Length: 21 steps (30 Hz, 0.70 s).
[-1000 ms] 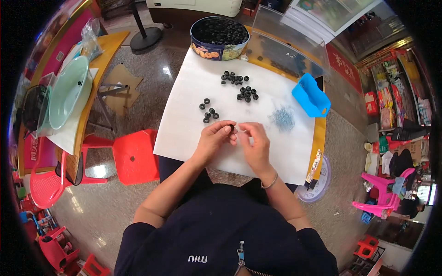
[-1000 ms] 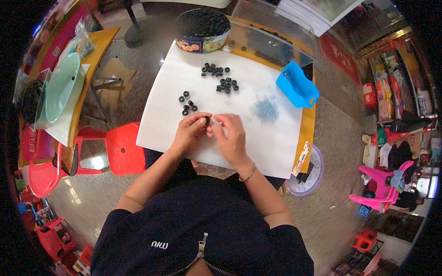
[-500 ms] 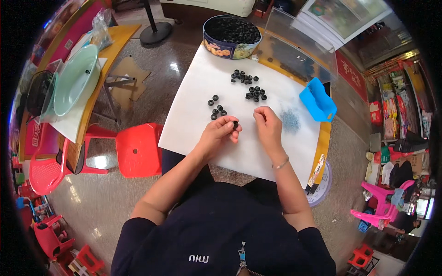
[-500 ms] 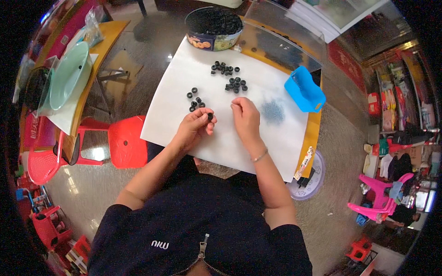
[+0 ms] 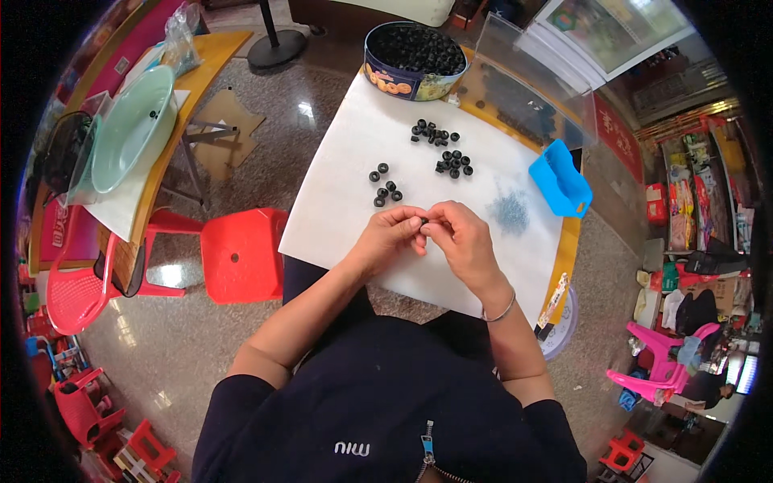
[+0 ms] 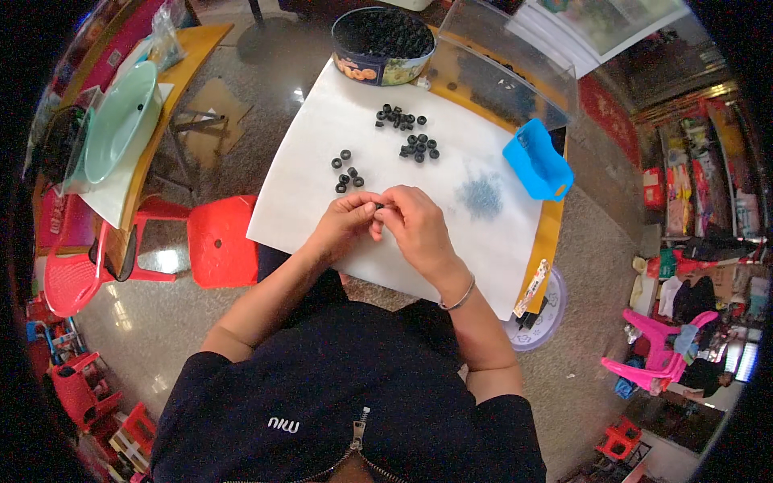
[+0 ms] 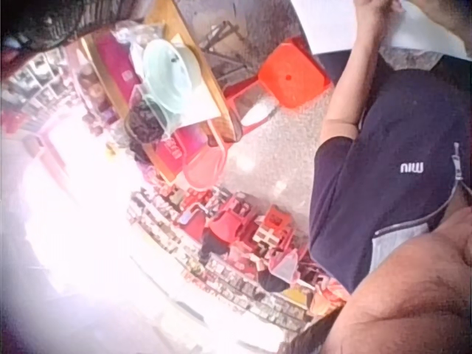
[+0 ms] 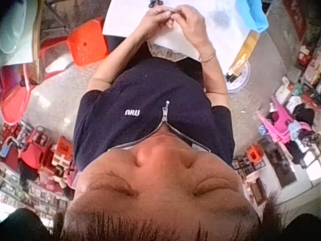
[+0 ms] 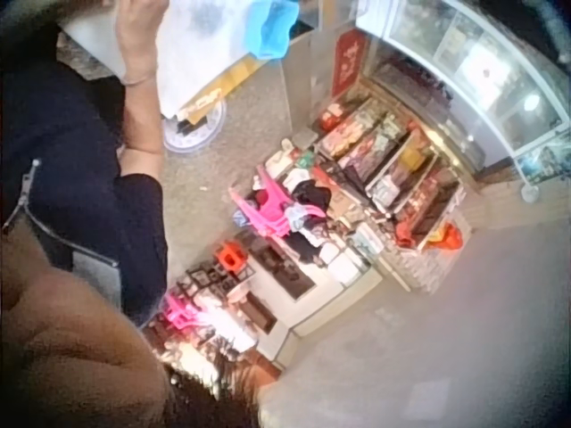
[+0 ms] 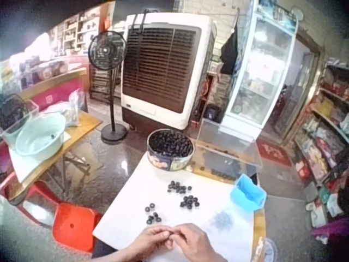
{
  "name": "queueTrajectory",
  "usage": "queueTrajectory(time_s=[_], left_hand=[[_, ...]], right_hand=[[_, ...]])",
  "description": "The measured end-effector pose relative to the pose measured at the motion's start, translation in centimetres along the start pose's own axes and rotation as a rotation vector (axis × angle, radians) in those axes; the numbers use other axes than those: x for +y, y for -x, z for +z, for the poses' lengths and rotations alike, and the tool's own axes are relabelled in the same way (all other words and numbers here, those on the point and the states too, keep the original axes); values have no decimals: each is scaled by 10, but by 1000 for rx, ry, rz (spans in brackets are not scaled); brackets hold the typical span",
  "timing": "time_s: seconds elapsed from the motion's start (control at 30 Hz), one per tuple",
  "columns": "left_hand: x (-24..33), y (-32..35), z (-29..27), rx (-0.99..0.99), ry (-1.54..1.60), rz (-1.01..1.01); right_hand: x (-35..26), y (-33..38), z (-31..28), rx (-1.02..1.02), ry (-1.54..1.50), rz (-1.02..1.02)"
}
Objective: The recorder is manually assembling black plastic beads with small blue components on a white work surface.
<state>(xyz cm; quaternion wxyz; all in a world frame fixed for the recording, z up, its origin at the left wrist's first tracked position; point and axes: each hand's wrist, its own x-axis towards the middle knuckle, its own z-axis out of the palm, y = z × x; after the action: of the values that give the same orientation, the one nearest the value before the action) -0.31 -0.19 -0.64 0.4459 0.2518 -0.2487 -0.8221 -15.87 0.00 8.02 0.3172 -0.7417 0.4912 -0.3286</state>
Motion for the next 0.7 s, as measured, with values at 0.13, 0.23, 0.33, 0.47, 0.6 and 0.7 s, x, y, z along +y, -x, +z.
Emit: queueTrajectory(time_s=[0.13,0.23,0.33,0.47,0.6,0.7], left_hand=[[2,1,2,-29,-21,-34],[3,2,0,-52,-19,-35],[5,2,0,-43,52,-58],[3,-2,0,-13,70,-63],[7,-1,0,10,65,-67],[8,-1,0,-7,91,-60]], right_hand=[[1,-8,-15,-197,-132,219],[6,-14,-17,-237,-265,282],[21,-39,-11,-87,-102,126],[55,-95,13,146,379,-286],[79,-125,34,120,693,-412],[76,-129,35,116,766,-435]])
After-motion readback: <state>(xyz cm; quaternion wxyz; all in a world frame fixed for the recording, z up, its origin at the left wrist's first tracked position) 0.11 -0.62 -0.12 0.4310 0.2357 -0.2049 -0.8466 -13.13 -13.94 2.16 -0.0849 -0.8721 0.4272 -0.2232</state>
